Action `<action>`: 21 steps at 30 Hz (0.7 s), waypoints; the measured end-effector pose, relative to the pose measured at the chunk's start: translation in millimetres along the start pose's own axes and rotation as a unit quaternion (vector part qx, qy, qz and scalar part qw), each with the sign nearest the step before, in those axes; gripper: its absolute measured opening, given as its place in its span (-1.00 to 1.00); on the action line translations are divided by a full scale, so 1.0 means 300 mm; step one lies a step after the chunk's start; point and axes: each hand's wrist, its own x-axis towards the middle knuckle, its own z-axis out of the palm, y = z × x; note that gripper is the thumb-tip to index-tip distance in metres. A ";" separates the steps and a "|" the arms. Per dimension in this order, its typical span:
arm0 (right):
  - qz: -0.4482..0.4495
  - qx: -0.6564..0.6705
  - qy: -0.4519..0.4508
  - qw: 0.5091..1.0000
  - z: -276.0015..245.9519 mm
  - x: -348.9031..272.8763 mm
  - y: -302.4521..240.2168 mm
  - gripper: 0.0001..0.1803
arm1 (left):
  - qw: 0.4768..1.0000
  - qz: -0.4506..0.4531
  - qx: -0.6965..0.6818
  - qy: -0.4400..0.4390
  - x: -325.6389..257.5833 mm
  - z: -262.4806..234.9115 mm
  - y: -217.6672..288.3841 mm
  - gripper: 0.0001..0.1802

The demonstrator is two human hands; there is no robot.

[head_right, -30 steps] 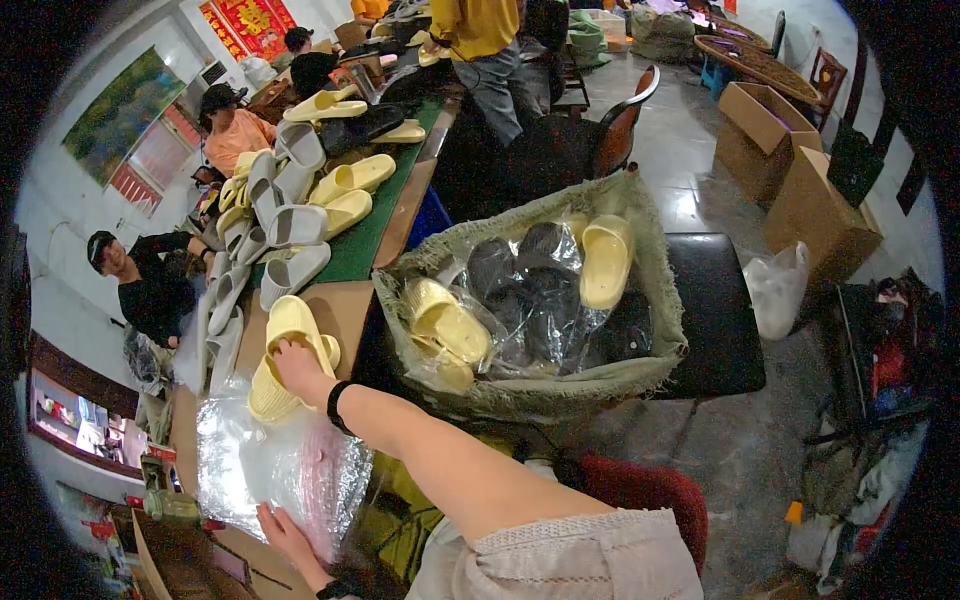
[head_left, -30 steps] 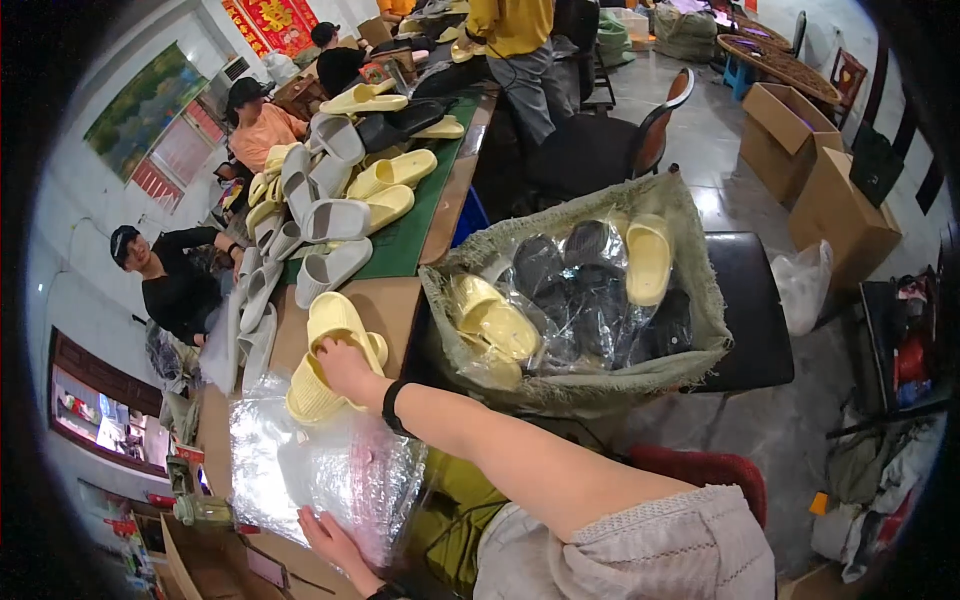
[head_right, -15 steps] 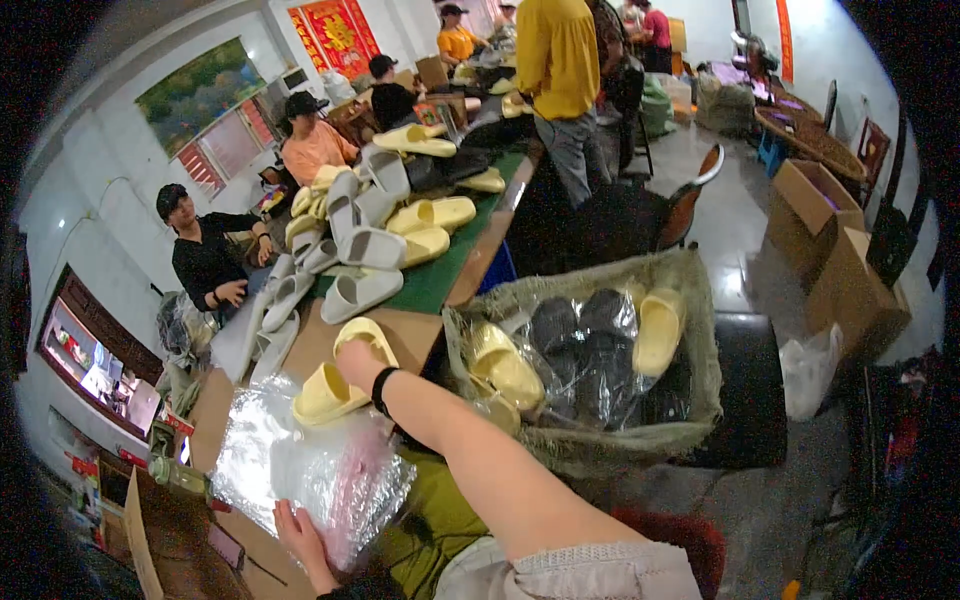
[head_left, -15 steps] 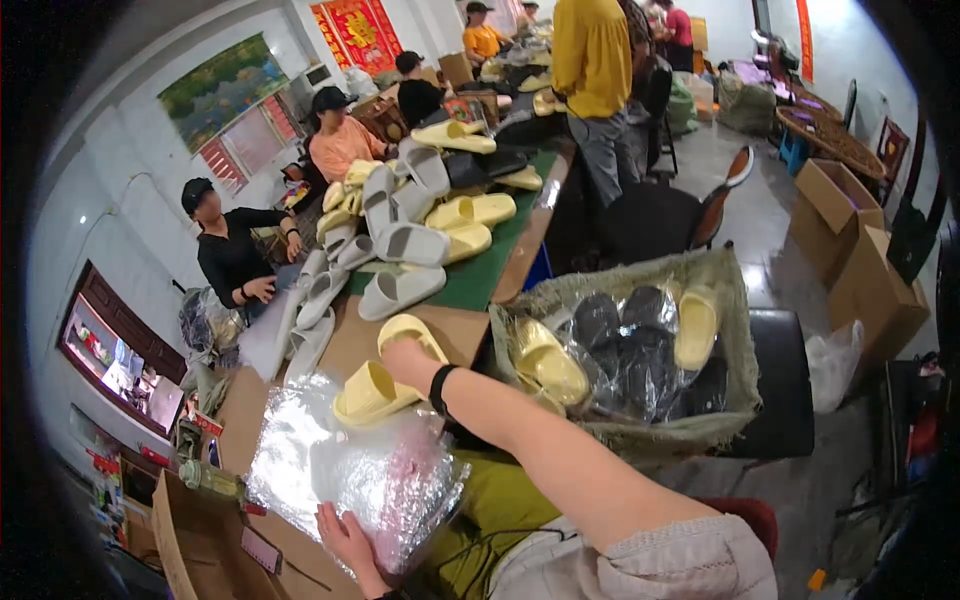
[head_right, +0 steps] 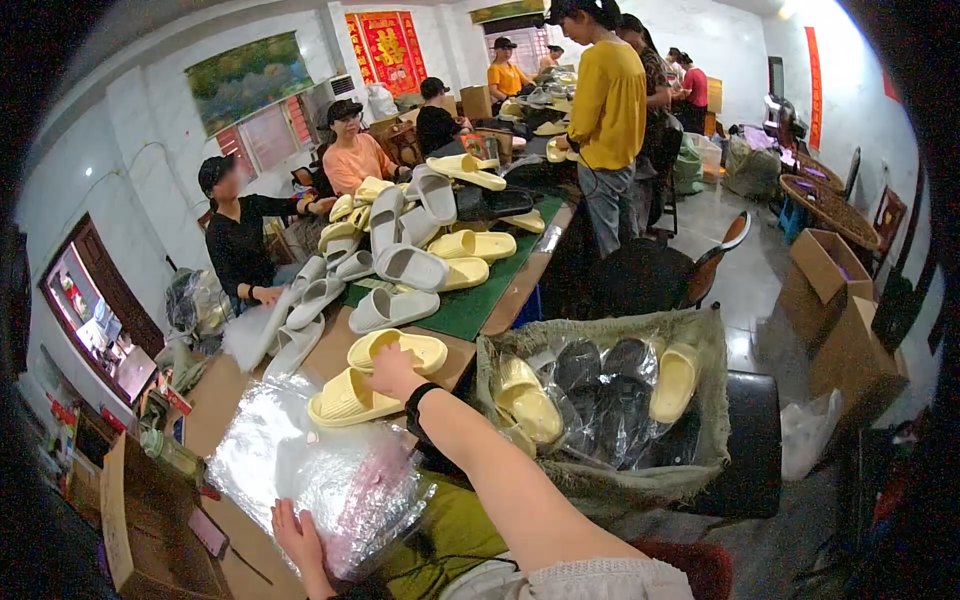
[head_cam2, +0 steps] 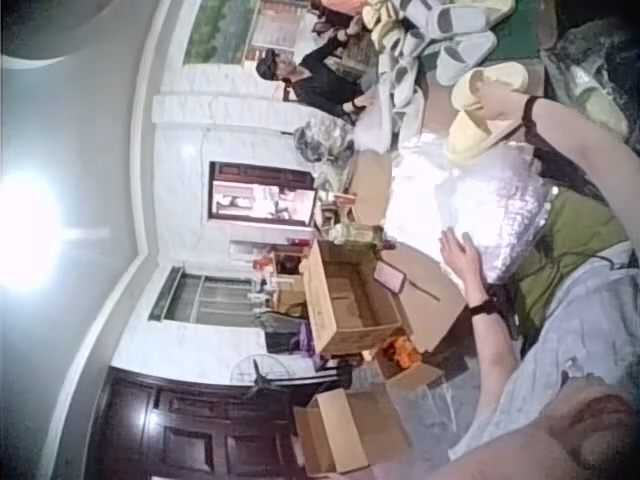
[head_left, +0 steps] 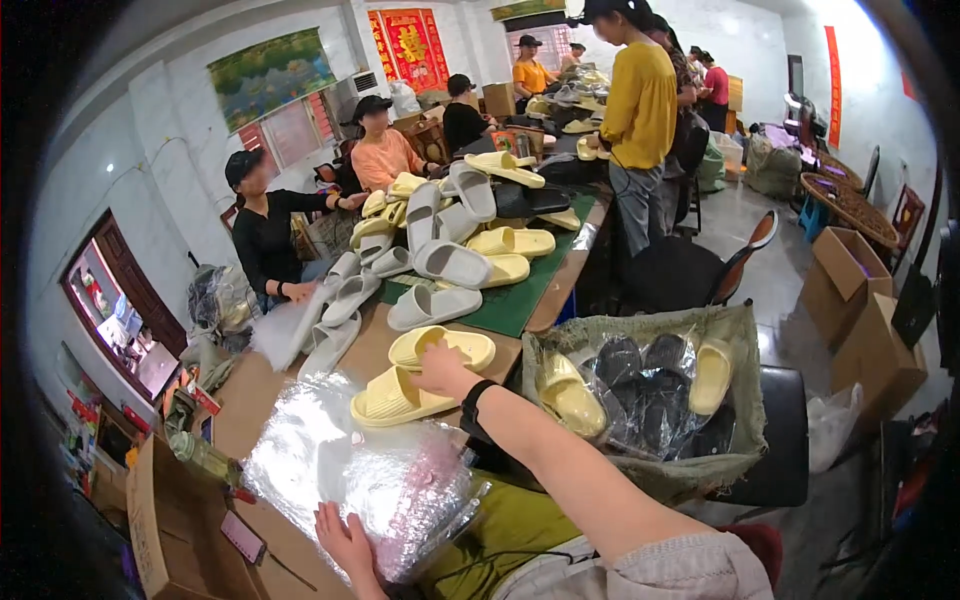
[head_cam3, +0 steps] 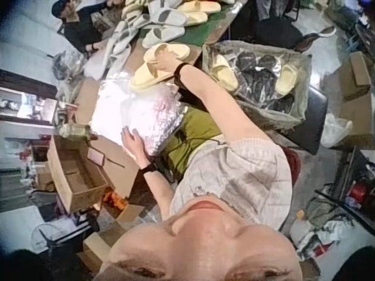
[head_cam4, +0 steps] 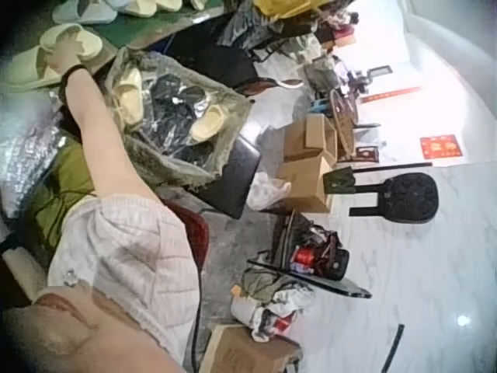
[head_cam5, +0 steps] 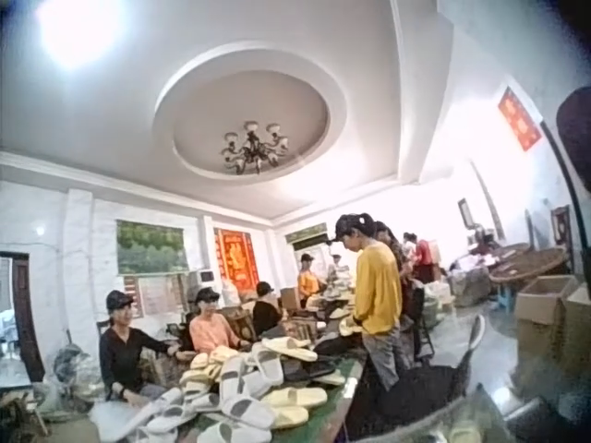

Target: Packing pairs of slippers into plastic bags.

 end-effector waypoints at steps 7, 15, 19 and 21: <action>0.065 -0.045 0.047 0.996 0.099 0.046 0.076 -0.61 | 0.997 0.072 -0.017 0.027 0.056 0.015 0.041 -0.49; 0.087 -0.028 -0.052 0.994 0.070 0.024 -0.011 -0.40 | 0.999 0.014 -0.038 0.026 0.016 -0.022 0.002 -0.46; 0.073 -0.059 -0.013 0.996 0.080 0.006 -0.020 -0.44 | 0.998 0.012 -0.055 0.014 0.015 -0.035 0.002 -0.44; 0.083 0.017 0.009 0.996 0.106 0.031 0.044 -0.53 | 0.995 0.022 -0.097 0.012 0.022 -0.026 0.000 -0.45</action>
